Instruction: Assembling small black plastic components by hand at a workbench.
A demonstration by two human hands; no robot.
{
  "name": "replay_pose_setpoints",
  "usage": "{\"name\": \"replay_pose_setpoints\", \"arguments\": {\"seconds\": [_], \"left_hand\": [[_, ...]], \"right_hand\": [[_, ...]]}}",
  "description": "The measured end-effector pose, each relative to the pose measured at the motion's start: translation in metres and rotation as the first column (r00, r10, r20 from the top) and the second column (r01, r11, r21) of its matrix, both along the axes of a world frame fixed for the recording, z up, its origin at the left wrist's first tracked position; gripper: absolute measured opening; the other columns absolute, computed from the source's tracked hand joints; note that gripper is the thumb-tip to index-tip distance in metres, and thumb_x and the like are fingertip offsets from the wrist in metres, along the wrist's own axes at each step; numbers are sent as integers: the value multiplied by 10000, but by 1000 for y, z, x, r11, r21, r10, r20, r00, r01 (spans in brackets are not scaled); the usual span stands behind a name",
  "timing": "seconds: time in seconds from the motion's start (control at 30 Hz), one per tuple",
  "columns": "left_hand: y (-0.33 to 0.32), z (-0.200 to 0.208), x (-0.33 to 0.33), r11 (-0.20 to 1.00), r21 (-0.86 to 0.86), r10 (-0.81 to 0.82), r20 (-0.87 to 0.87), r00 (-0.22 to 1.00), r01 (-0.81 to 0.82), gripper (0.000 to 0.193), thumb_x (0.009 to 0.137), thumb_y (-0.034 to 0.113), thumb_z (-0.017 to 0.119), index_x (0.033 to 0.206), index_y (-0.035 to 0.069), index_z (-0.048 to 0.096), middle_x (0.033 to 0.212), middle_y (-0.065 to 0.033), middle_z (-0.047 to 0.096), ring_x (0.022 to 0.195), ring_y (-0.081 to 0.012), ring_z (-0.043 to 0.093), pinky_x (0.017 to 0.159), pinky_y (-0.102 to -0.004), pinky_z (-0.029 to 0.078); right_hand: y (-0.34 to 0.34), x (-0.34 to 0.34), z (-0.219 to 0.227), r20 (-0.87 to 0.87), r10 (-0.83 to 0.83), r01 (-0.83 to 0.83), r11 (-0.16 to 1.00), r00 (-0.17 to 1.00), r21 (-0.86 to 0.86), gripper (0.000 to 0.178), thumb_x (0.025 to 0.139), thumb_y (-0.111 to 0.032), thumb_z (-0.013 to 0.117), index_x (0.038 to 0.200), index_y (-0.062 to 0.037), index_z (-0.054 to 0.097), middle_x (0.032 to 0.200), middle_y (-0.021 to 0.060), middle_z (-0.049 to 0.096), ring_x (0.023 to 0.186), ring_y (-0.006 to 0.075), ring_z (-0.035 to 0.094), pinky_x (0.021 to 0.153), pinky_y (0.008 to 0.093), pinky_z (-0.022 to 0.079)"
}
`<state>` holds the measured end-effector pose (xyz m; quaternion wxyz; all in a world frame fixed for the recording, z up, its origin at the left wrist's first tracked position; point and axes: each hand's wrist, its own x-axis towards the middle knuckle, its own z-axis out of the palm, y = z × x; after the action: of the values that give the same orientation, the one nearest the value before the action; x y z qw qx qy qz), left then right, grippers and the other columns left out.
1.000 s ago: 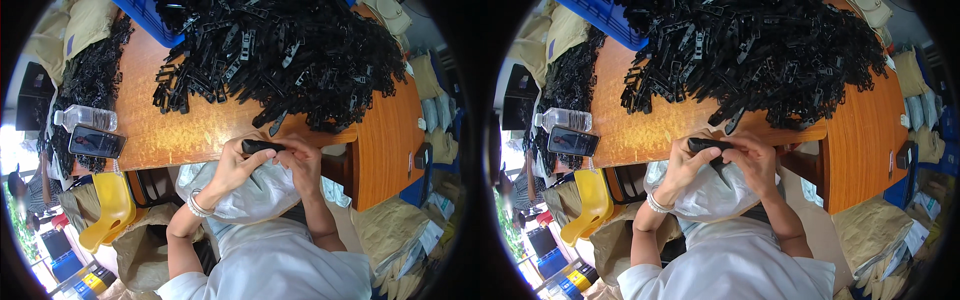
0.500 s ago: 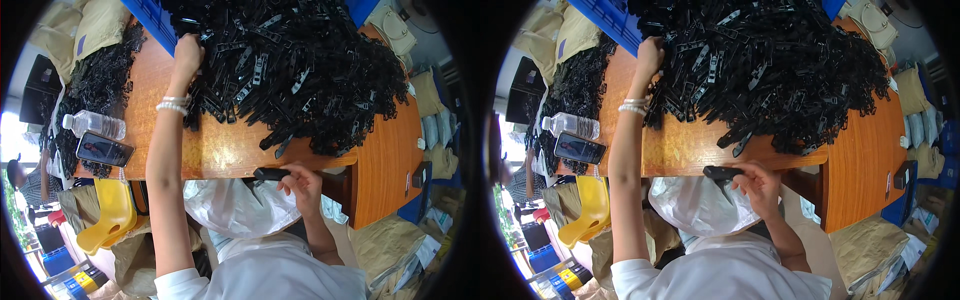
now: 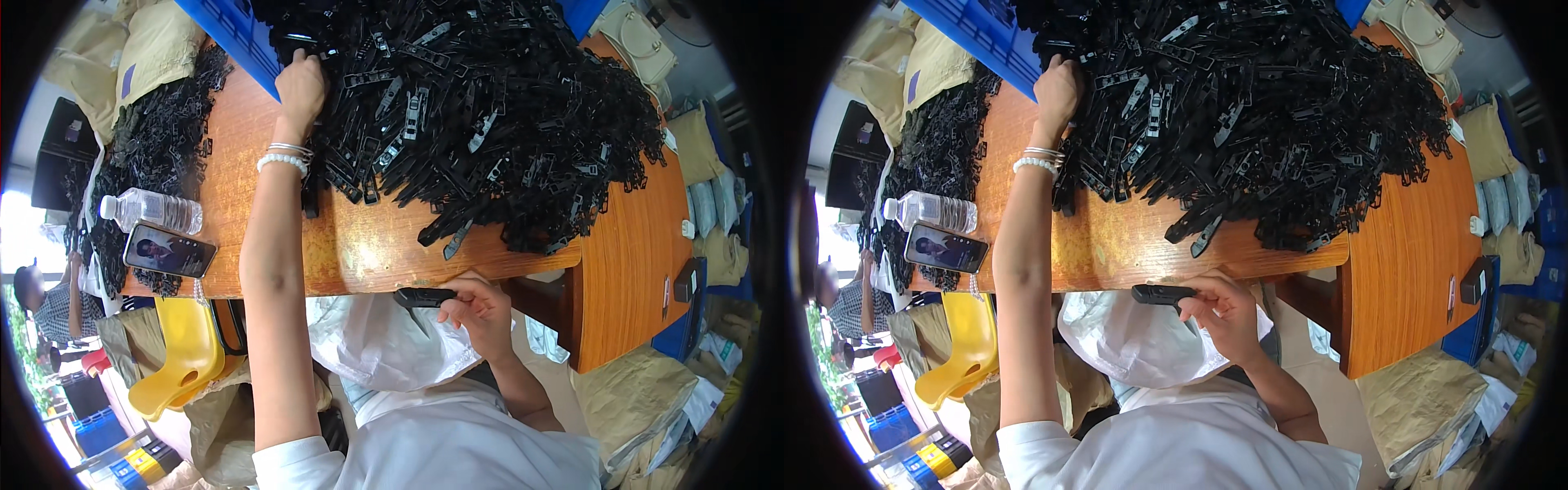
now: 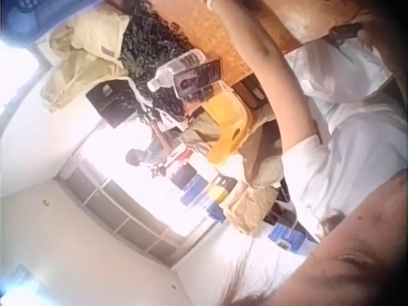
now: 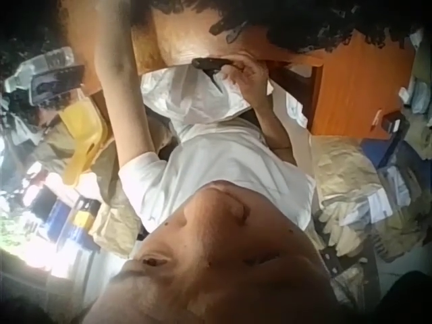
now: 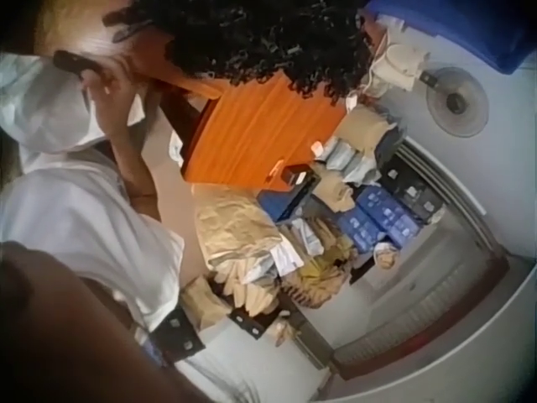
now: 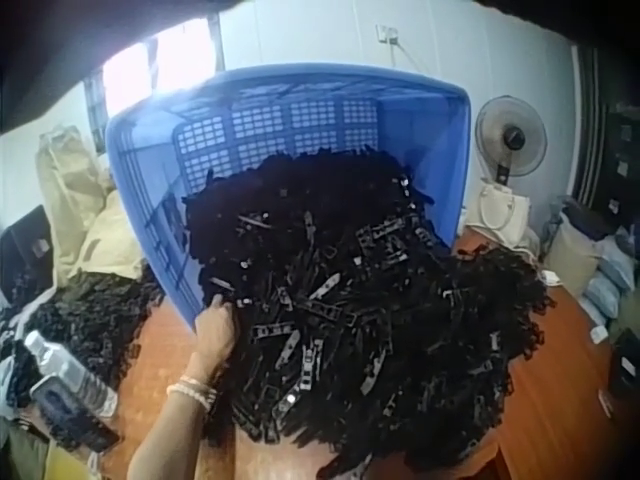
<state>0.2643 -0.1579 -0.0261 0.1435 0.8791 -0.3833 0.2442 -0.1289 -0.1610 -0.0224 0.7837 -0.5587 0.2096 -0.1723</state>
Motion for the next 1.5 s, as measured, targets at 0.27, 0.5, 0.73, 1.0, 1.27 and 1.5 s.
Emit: {"name": "replay_pose_setpoints", "arguments": {"seconds": [0.27,0.5,0.73,1.0,1.27,1.5], "left_hand": [[-8,18,-30,978,-125,108,-386,916,-168,334,763,351,628,821,24,663,772,-183,626,765,-341,601,671,-390,474],[-11,8,-26,980,-176,24,-349,937,-91,275,686,253,692,770,-1,631,771,-182,623,743,-344,603,675,-381,482],[11,22,-37,688,-691,-269,-525,807,-220,310,690,79,672,928,-57,528,673,-63,564,569,-129,538,535,-234,451],[75,33,-176,730,-656,-643,-754,131,-193,192,691,-31,653,810,-10,503,814,-137,617,671,-182,617,618,-266,509],[110,17,-252,797,-582,-600,-793,-106,-159,204,745,97,684,831,-63,592,793,-75,632,680,-92,569,640,-218,455],[123,25,-257,813,-581,-581,-808,-100,-30,278,892,138,486,1068,-57,577,985,-99,626,892,-117,552,808,-249,430]], "right_hand": [[2,-2,-1,-30,29,-31,999,999,-40,174,750,76,543,922,59,561,679,81,561,518,97,531,453,190,381],[3,-5,-1,-22,70,-70,997,997,-30,181,787,10,584,962,49,558,717,72,588,602,82,559,484,179,397],[5,-5,-7,-31,-65,65,998,997,-11,162,784,39,552,944,53,567,652,59,542,581,109,560,477,203,390],[0,-3,-7,-10,-135,135,991,991,-19,210,794,0,534,996,57,547,766,125,611,634,126,572,531,213,428],[-7,8,9,108,66,-26,941,992,-338,211,779,59,559,988,72,545,941,133,560,786,176,603,646,260,498],[-9,8,16,89,75,-16,847,993,-532,227,716,57,629,939,37,589,892,107,598,726,165,585,642,237,478]]}}
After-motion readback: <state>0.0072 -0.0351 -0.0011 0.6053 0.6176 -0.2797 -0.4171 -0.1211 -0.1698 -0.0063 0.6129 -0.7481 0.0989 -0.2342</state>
